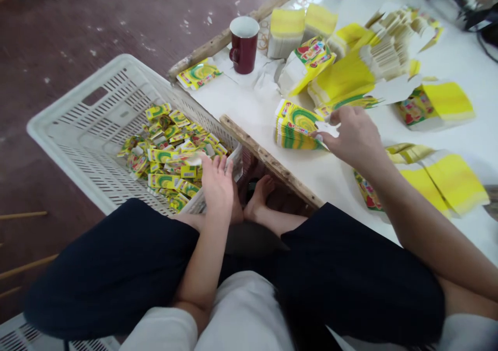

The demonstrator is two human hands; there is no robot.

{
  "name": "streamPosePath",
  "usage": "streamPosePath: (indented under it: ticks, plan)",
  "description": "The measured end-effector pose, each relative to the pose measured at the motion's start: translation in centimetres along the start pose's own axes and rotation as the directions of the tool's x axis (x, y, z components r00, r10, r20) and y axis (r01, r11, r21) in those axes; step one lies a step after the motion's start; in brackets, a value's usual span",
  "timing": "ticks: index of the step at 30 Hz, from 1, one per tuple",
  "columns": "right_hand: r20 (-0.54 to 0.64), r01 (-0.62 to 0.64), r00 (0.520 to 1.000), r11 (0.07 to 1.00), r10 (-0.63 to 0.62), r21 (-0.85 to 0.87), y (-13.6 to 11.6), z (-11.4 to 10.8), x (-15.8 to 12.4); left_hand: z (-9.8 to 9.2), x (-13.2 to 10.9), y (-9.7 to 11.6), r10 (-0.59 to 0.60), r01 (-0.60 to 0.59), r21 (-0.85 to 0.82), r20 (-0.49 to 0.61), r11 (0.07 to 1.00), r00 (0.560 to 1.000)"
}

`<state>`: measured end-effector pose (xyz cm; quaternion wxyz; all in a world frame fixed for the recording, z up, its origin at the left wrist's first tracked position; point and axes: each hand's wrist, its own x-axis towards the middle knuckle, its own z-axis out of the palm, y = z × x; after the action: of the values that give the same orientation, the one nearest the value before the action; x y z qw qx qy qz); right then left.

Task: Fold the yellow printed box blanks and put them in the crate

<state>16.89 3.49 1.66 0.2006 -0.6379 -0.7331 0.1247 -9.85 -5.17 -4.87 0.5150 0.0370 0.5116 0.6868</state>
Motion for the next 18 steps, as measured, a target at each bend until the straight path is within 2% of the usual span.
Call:
streamPosePath:
  ticks: [2, 5, 9, 13, 16, 17, 18]
  plan:
    - [0.022, -0.073, 0.997, 0.997, 0.073, -0.007, 1.7, 0.7, 0.3, 0.3, -0.3, -0.1, -0.062, 0.063, -0.014, 0.028, 0.998, 0.998]
    - [0.035, -0.087, 0.996, 0.996, 0.086, 0.012, 2.6, 1.9, 0.6, 0.7, -1.1, -0.2, -0.102, 0.104, -0.019, 0.093, 0.994, 0.990]
    - [0.068, -0.098, 0.993, 0.994, 0.094, 0.056, 2.1, 1.8, 0.5, 0.9, -1.9, -0.5, -0.133, 0.132, 0.015, 0.142, 0.991, 0.981]
    - [0.047, -0.081, 0.996, 0.981, 0.074, 0.175, 0.4, 0.3, -0.2, 1.1, -2.7, -1.4, -0.161, 0.152, 0.055, 0.273, 0.987, 0.948]
    - [0.023, 0.043, 0.998, 0.956, -0.052, 0.291, -2.2, -0.5, -1.3, 1.3, -3.2, -2.1, -0.196, 0.192, 0.050, 0.414, 0.980, 0.889]
    - [0.052, 0.127, 0.987, 0.945, -0.150, 0.301, -3.3, -0.6, -1.7, 1.4, -3.3, -2.2, -0.186, 0.194, 0.029, 0.445, 0.981, 0.876]
    - [0.121, 0.227, 0.954, 0.924, -0.274, 0.307, -4.4, -0.5, -2.2, 1.5, -3.5, -2.4, -0.165, 0.183, 0.004, 0.453, 0.983, 0.876]
